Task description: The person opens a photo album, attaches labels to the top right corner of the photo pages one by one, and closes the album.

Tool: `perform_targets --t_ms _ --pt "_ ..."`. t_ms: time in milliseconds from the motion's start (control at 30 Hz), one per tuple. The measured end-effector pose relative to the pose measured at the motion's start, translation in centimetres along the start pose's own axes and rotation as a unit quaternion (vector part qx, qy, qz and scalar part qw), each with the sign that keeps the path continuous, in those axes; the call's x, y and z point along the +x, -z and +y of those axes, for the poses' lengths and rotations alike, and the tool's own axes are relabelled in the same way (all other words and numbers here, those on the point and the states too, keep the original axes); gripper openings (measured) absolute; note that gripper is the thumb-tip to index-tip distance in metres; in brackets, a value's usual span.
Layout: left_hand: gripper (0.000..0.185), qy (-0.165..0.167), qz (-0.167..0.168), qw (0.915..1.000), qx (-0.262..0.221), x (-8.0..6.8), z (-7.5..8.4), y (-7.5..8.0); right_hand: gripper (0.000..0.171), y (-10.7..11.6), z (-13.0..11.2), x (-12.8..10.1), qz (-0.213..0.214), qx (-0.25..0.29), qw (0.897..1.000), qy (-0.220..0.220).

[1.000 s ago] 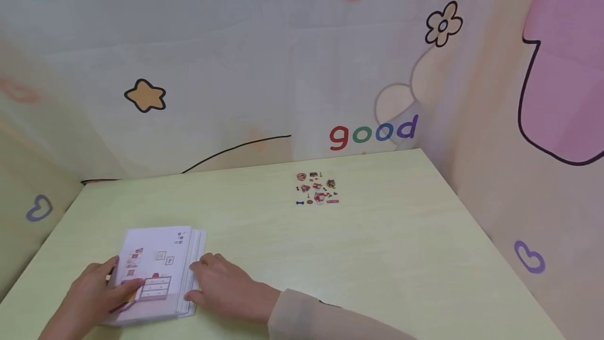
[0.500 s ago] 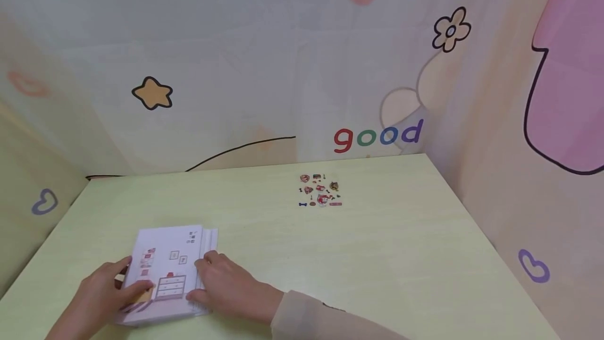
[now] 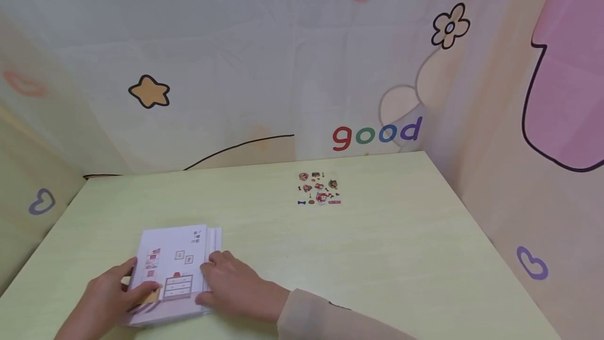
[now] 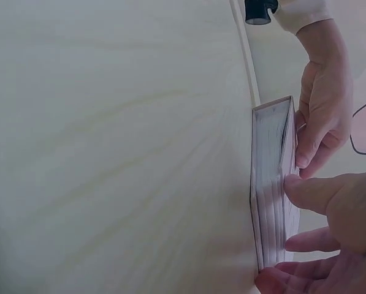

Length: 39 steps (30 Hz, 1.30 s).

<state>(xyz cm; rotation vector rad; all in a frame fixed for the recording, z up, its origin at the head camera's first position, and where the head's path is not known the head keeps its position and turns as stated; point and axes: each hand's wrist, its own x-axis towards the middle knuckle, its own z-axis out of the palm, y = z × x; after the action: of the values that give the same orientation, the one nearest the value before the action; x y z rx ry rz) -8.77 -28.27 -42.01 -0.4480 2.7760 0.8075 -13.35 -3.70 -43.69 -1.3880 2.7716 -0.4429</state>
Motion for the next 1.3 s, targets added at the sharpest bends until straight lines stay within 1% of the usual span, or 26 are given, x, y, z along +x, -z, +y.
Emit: perform_targets --t_ms 167,300,400,567,867,967,1133,1233,1300 --pt "0.100 -0.005 -0.001 0.9999 0.011 -0.1 0.5 -0.2 0.046 0.2 0.3 -0.2 -0.006 0.000 1.000 0.001" --pt "0.101 -0.009 0.000 0.9999 0.011 -0.2 0.9 -0.4 0.044 0.5 0.5 -0.5 -0.018 -0.003 1.000 0.001" --pt "0.101 -0.010 -0.002 0.9999 0.008 -0.3 1.1 -0.5 0.046 0.8 0.6 -0.6 -0.031 -0.003 0.999 -0.004" --pt "0.100 -0.020 0.001 0.9997 0.017 -0.4 1.4 -0.8 0.050 1.2 0.6 -0.9 -0.051 -0.003 0.999 -0.014" --pt "0.104 -0.033 0.011 0.9989 0.031 -0.7 2.0 -1.5 0.047 1.5 0.9 -1.5 -0.051 -0.014 0.999 -0.014" --pt "0.106 -0.035 0.009 0.9988 0.033 -0.8 2.3 -1.7 0.048 1.5 1.1 -1.8 -0.052 -0.014 0.998 -0.015" --pt "0.104 -0.023 -0.001 0.9992 0.033 -0.9 2.9 -1.8 0.048 1.8 1.4 -2.2 -0.055 -0.004 0.998 -0.018" --pt "0.102 -0.026 0.000 0.9992 0.031 -1.1 3.1 -1.8 0.049 2.0 1.5 -2.3 -0.061 0.001 0.998 -0.024" --pt "0.103 -0.034 0.003 0.9990 0.030 -1.2 3.2 -1.9 0.049 2.0 1.6 -2.4 -0.064 0.002 0.998 -0.029"
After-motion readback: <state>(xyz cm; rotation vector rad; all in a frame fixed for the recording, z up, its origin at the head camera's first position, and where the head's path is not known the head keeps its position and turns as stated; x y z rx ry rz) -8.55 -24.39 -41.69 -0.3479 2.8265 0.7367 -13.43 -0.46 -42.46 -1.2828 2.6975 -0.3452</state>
